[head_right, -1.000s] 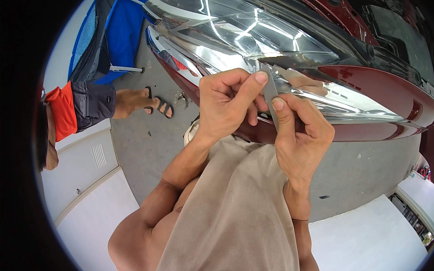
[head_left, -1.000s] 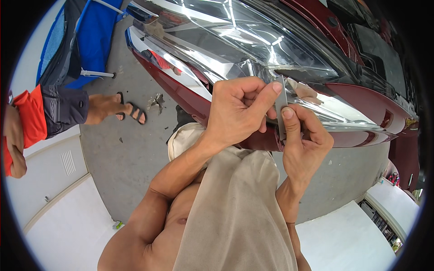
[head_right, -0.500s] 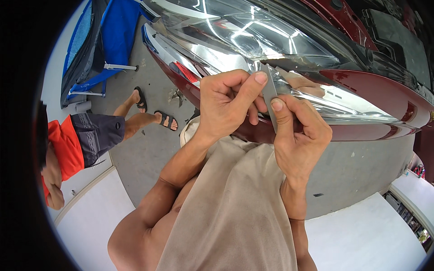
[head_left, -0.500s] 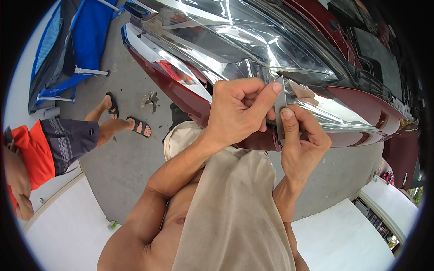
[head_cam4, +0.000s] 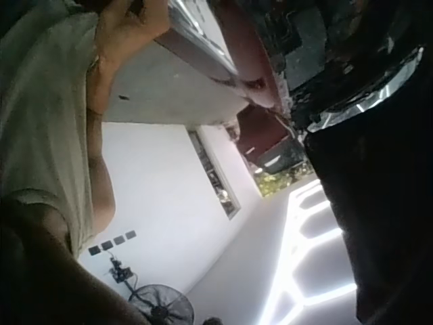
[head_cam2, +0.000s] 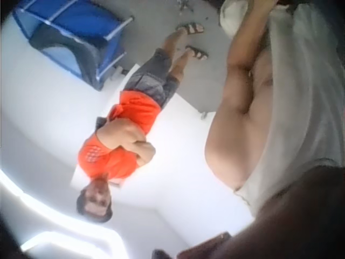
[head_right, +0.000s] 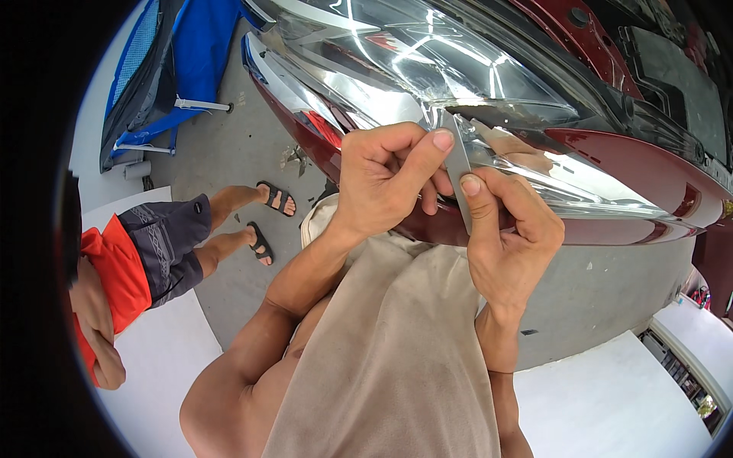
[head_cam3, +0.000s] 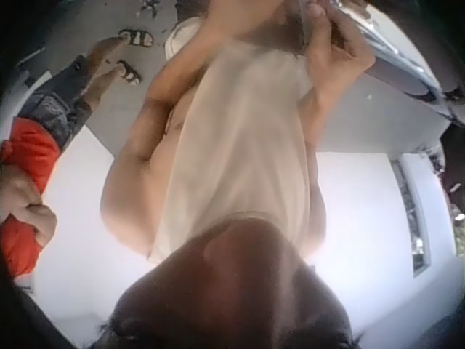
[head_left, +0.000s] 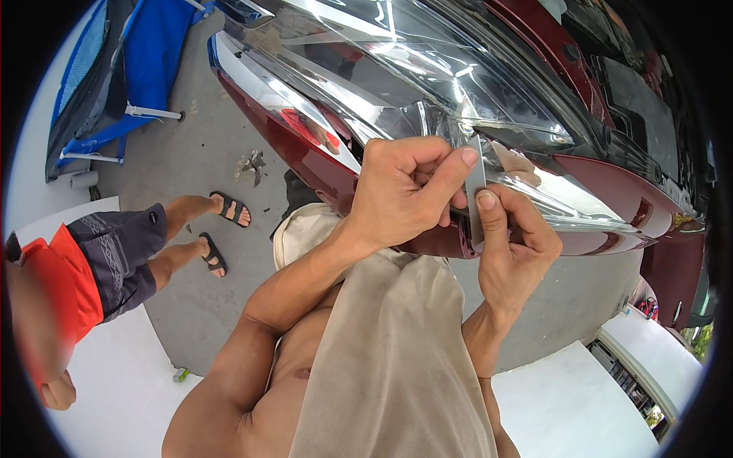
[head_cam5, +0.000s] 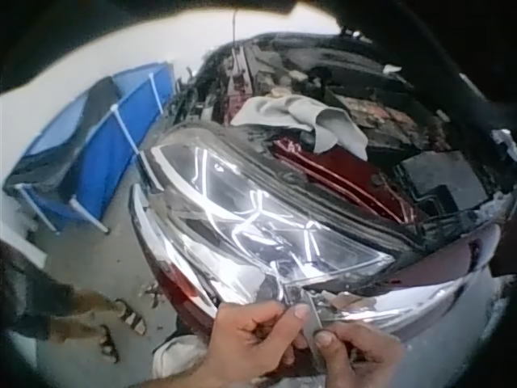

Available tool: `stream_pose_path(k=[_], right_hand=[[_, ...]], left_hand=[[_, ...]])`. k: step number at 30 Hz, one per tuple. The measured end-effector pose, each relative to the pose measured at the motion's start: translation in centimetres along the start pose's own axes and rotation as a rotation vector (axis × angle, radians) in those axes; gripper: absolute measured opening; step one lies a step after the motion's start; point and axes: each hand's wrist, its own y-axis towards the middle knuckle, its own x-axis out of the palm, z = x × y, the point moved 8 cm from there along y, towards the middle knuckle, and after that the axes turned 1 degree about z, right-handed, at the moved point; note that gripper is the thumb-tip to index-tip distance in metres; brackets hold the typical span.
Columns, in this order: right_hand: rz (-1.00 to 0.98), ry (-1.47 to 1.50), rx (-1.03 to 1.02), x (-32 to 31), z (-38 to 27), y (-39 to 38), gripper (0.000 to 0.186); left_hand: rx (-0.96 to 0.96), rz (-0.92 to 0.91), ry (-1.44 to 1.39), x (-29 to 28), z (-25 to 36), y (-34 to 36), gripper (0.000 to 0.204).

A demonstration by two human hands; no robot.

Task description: Applying and smoothing a protective film over a car headlight using a small scraper tool.

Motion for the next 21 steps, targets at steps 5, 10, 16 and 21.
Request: stream_pose_path(k=[5,10,16,21], right_hand=[[0.054,0.036,-0.007,-0.3,0.4,-0.1,0.011],[0.053,0.210,0.010,-2.3,2.2,-1.4,0.017],[0.112,0.227,-0.038,-2.8,2.2,-1.7,0.020],[0.121,0.299,-0.048,-3.1,2.3,-1.9,0.024]], left_hand=[[-0.056,0.041,-0.062,0.2,-0.1,0.0,0.033],[0.180,0.343,0.257,-3.7,1.8,-0.5,0.039],[0.001,0.244,0.238,-5.7,2.8,1.1,0.055],[-0.023,0.336,0.254,-10.4,4.3,2.7,0.053]])
